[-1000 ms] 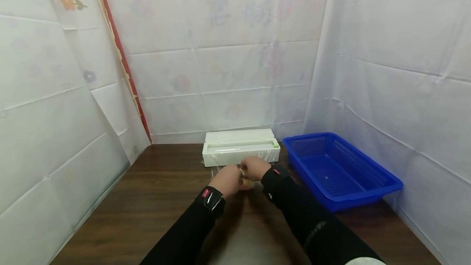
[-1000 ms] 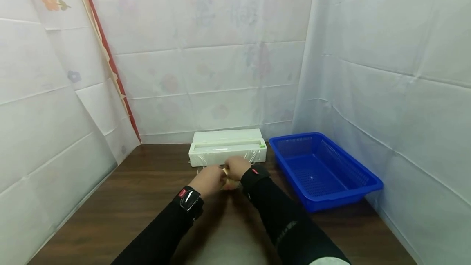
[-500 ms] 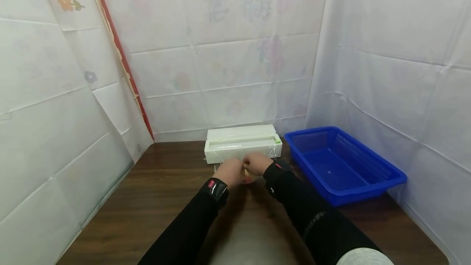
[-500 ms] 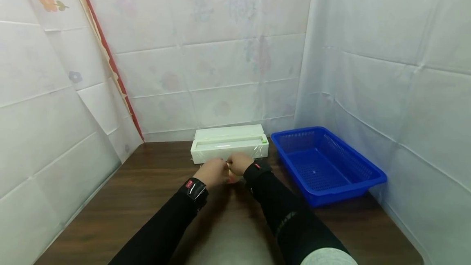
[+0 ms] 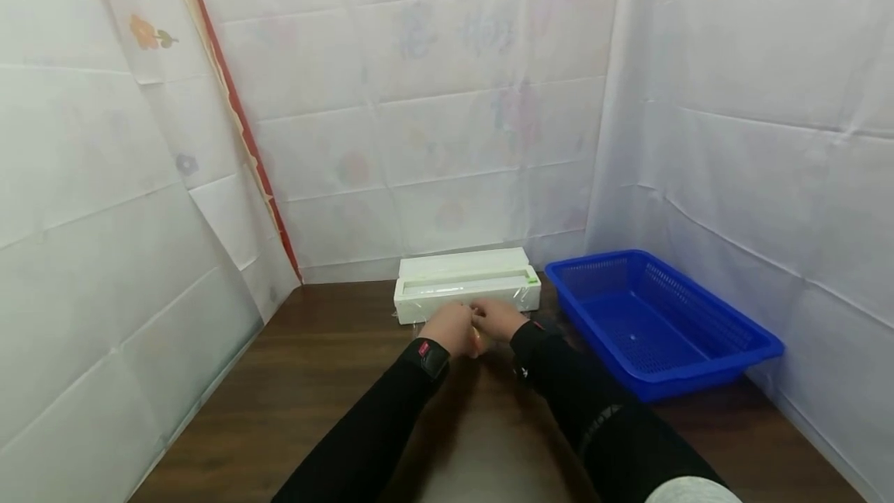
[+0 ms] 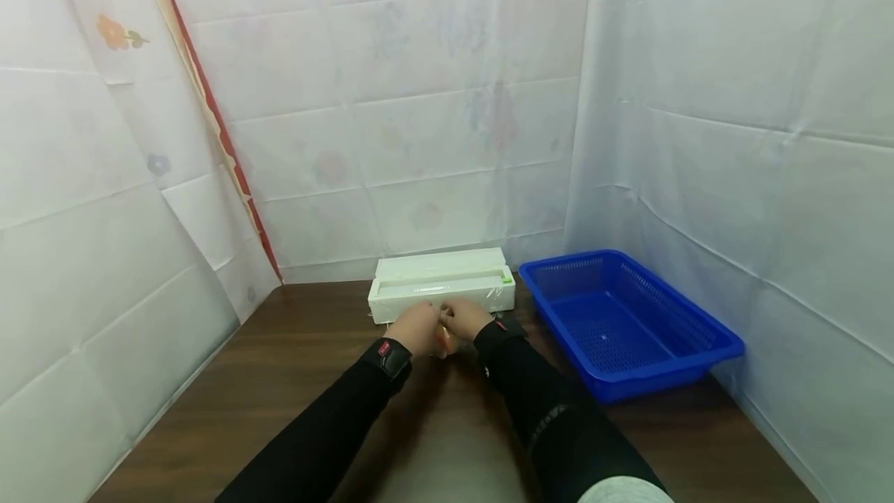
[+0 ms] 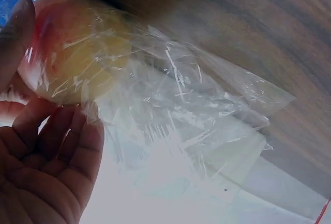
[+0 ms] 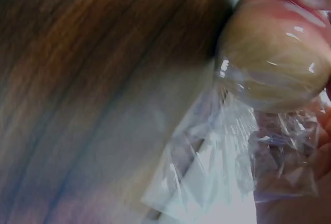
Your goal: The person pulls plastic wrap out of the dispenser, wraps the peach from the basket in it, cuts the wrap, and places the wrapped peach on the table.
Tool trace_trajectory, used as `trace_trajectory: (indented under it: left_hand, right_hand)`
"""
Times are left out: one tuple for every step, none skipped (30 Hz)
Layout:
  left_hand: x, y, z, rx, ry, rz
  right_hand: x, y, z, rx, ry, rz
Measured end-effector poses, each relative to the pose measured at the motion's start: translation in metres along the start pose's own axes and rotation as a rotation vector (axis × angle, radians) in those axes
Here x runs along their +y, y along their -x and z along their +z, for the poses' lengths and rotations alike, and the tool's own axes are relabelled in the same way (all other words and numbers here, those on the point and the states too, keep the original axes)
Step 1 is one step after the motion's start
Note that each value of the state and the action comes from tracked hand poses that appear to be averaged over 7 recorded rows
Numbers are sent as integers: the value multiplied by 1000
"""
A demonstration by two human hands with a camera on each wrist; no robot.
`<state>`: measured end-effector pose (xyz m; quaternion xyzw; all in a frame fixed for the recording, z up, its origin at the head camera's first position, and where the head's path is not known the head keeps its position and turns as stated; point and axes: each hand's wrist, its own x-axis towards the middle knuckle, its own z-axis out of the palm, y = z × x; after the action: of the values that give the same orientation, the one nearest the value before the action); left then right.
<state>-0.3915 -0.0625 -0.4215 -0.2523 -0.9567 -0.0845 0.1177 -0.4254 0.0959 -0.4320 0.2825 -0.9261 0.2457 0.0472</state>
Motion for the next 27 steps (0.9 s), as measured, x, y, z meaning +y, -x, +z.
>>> trace_trajectory:
  left_hand:
    - [-1,-1,3,11,-4,6]
    - [-3,-2,5,26,-6,11]
    - [-5,-4,8,33,-7,17]
    - [-7,-6,10,32,-7,21]
    - [-10,-8,13,28,-7,24]
    - [-14,-10,15,21,-17,27]
    - [-17,-12,16,8,-12,23]
    - [-20,-14,16,-6,-11,10]
    - [-23,-16,15,-15,-1,-2]
    - [-26,-18,13,-15,16,-12]
    - [-28,-19,11,-12,19,-17]
    - [-30,-20,7,-12,24,-19]
    - [-32,-21,4,-14,36,-24]
    - [-33,-22,2,-15,40,-22]
    - [-34,-23,0,-23,47,-19]
    - [-35,-24,0,-29,38,-12]
    - [-35,-26,2,-37,22,-6]
    - [-36,-28,5,-46,14,-4]
    - [-37,-30,9,-53,6,-1]
    - [-37,-32,11,-55,2,4]
    - [-37,-33,12,-52,-7,4]
    - [-37,-33,13,-53,2,-9]
    - [-36,-33,13,-55,23,-30]
    - [-36,-33,12,-58,50,-55]
    - [-36,-33,11,-58,74,-72]
    - [-36,-32,10,-65,88,-88]
    - [-36,-32,10,-71,109,-103]
  right_hand:
    - [0,1,2,20,-7,4]
    - [-1,3,4,38,-6,8]
    - [-2,6,6,64,-13,15]
    - [-3,8,8,97,-6,17]
    - [-5,11,9,142,8,12]
    - [-7,13,9,187,25,5]
    - [-10,15,10,235,60,-7]
    - [-13,17,10,274,93,-28]
    - [-16,18,9,309,130,-49]
    - [-20,19,8,338,175,-77]
    - [-23,20,7,356,216,-102]
    - [-26,20,7,364,254,-129]
    - [-28,20,7,360,291,-144]
    - [-29,20,8,347,309,-152]
    - [-28,20,9,332,327,-146]
    - [-27,20,11,326,337,-142]
    - [-25,20,13,317,339,-129]
    - [-24,20,14,306,333,-117]
    - [-21,20,16,294,324,-103]
    - [-21,19,15,280,315,-85]
    - [-20,17,14,274,309,-71]
    - [-19,14,14,269,303,-60]
    - [-20,12,14,257,295,-45]
    - [-19,10,14,246,288,-34]
    - [-18,7,14,237,287,-22]
    - [-18,5,14,227,276,-7]
    - [-16,3,14,226,261,-3]
